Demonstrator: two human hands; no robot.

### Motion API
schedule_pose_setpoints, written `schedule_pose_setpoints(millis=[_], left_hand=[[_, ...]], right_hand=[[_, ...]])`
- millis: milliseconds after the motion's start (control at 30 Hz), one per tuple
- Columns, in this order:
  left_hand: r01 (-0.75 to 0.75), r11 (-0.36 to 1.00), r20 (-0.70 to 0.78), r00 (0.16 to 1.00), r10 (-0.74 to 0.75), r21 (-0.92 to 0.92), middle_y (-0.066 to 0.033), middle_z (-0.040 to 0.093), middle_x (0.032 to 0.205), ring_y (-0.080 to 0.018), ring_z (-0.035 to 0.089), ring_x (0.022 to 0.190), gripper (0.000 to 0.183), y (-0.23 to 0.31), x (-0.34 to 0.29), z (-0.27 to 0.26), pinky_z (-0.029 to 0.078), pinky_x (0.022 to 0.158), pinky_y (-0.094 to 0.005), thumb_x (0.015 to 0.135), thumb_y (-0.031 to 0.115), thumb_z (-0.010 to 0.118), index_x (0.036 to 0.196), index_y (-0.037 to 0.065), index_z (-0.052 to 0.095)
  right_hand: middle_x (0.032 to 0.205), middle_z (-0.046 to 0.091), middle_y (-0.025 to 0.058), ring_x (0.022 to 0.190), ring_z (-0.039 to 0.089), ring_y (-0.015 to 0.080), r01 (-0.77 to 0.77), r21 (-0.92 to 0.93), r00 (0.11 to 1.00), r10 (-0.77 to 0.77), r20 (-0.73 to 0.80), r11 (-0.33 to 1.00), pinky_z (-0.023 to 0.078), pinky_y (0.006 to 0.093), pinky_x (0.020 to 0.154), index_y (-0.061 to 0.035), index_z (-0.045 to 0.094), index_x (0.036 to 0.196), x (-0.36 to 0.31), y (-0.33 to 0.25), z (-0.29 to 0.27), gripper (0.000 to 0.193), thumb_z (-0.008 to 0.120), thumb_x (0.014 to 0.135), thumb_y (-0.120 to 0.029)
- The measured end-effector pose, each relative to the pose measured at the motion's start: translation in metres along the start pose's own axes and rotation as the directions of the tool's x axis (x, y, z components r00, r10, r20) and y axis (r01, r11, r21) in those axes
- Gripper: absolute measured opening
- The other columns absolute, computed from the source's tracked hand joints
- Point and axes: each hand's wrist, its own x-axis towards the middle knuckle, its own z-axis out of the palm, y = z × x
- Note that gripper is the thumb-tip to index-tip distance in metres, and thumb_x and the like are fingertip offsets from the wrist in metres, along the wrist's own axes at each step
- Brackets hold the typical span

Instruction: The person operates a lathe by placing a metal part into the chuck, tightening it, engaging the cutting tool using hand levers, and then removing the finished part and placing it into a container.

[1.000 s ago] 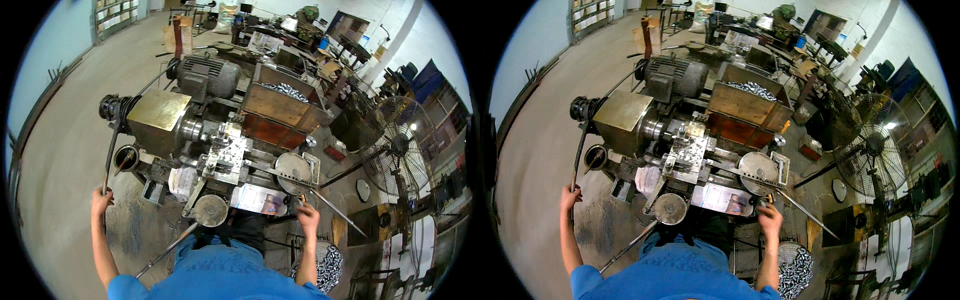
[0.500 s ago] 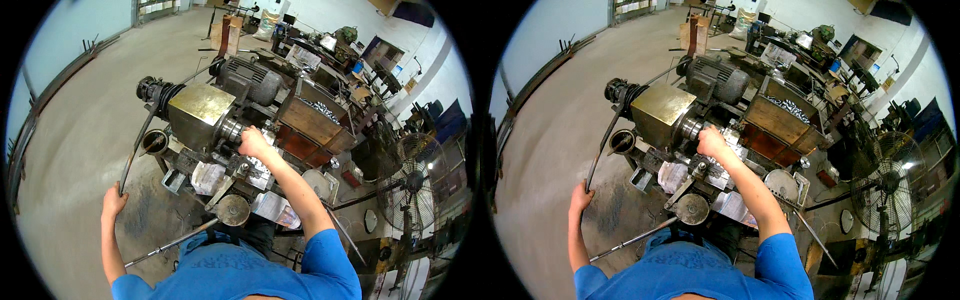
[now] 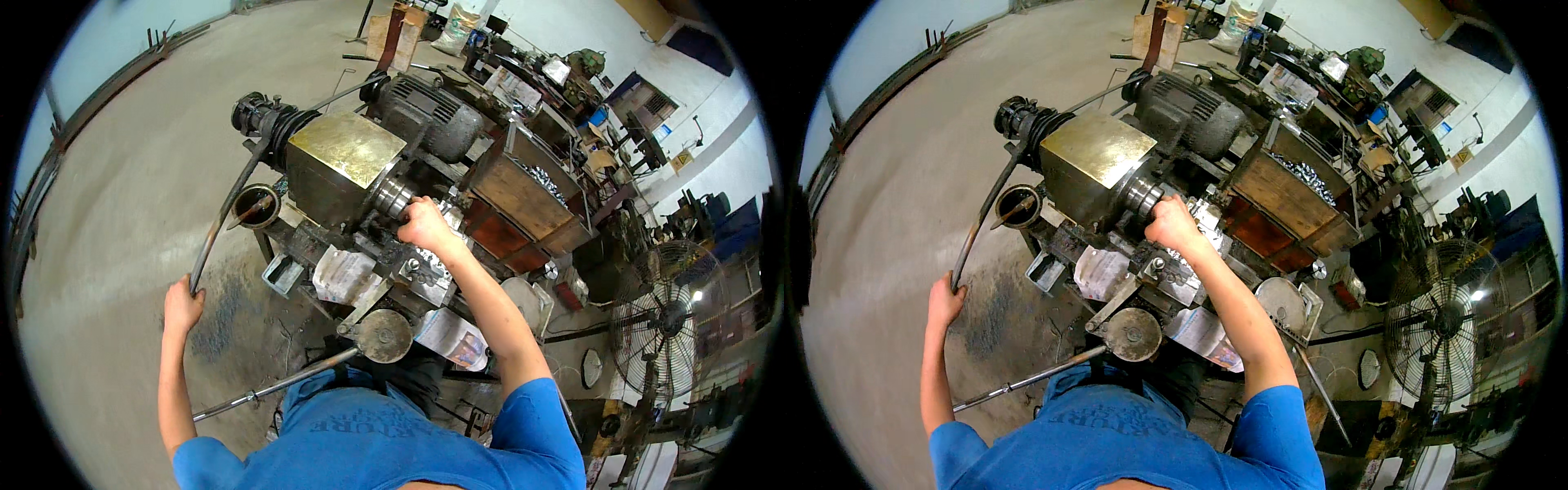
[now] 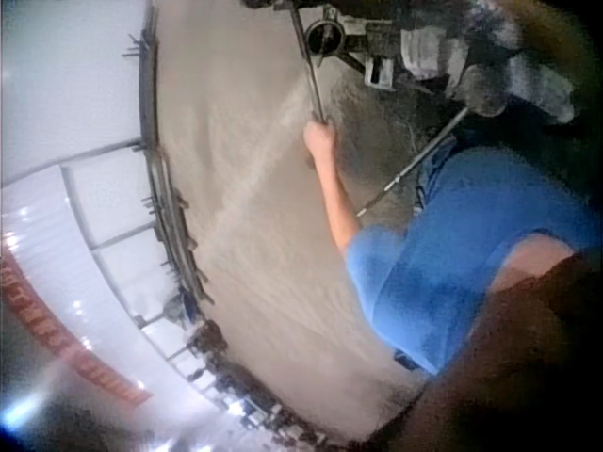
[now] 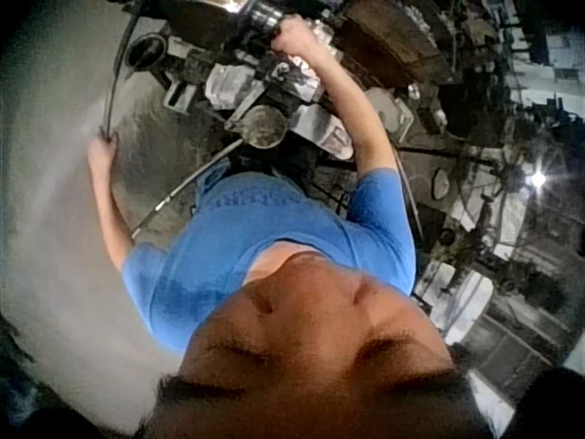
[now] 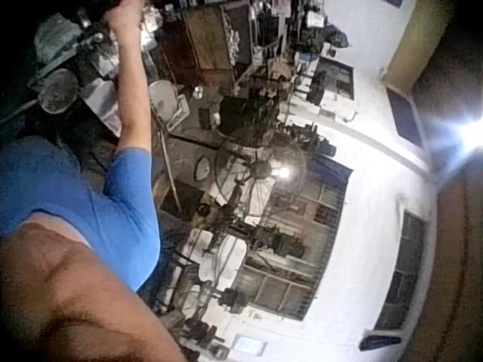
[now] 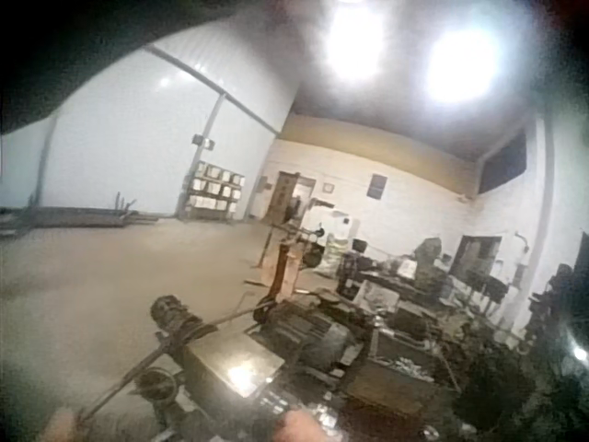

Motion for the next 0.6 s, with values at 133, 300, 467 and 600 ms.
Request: schedule_pose_setpoints(millis=[133,300,467,600], left_hand=[[0.010,0.999,0.011,1.000,-0.011,0.050,-0.0242,0.060,0.077,-0.0404,0.059,0.077,0.033,-0.001,0.001,0.001,0.046,0.069,-0.0463,0.073,0.015,0.063,0.099,-0.004,0.055],[-0.044,0.949,-0.021,0.998,0.053,0.311,-0.0212,0.061,0.073,-0.0375,0.060,0.071,0.025,-0.035,0.024,-0.006,0.047,0.065,-0.0446,0.072,0.014,0.059,0.093,0.000,0.058],[-0.109,0.820,-0.176,0.953,0.248,0.562,-0.0148,0.062,0.070,-0.0332,0.060,0.068,0.008,-0.130,0.133,-0.045,0.048,0.063,-0.0424,0.068,0.008,0.057,0.076,0.007,0.060],[-0.057,0.835,-0.077,0.990,0.118,0.547,-0.0161,0.063,0.079,-0.0327,0.062,0.074,0.019,-0.138,0.142,-0.040,0.049,0.065,-0.0428,0.067,0.005,0.057,0.086,0.006,0.063]], right_hand=[[0.089,0.059,0.0261,0.085,0.059,0.0385,-0.251,0.251,0.968,0.249,0.039,0.935,0.047,0.0378,0.078,0.0052,0.062,0.068,0.007,-0.015,-0.023,0.026,0.058,0.053,-0.015],[0.095,0.057,0.0259,0.090,0.057,0.0396,-0.321,0.208,0.945,0.328,0.003,0.924,0.046,0.0378,0.080,0.0059,0.061,0.072,0.014,-0.026,-0.024,0.027,0.059,0.055,-0.015],[0.086,0.058,0.0275,0.082,0.057,0.0442,-0.233,0.140,0.959,0.252,-0.133,0.962,0.047,0.0425,0.075,0.0089,0.059,0.069,0.022,-0.023,-0.015,0.028,0.058,0.053,-0.015],[0.102,0.057,0.0255,0.083,0.057,0.0438,-0.153,0.165,0.974,0.177,-0.144,0.974,0.048,0.0415,0.079,0.0072,0.061,0.066,0.013,-0.020,-0.019,0.025,0.056,0.053,-0.013]])
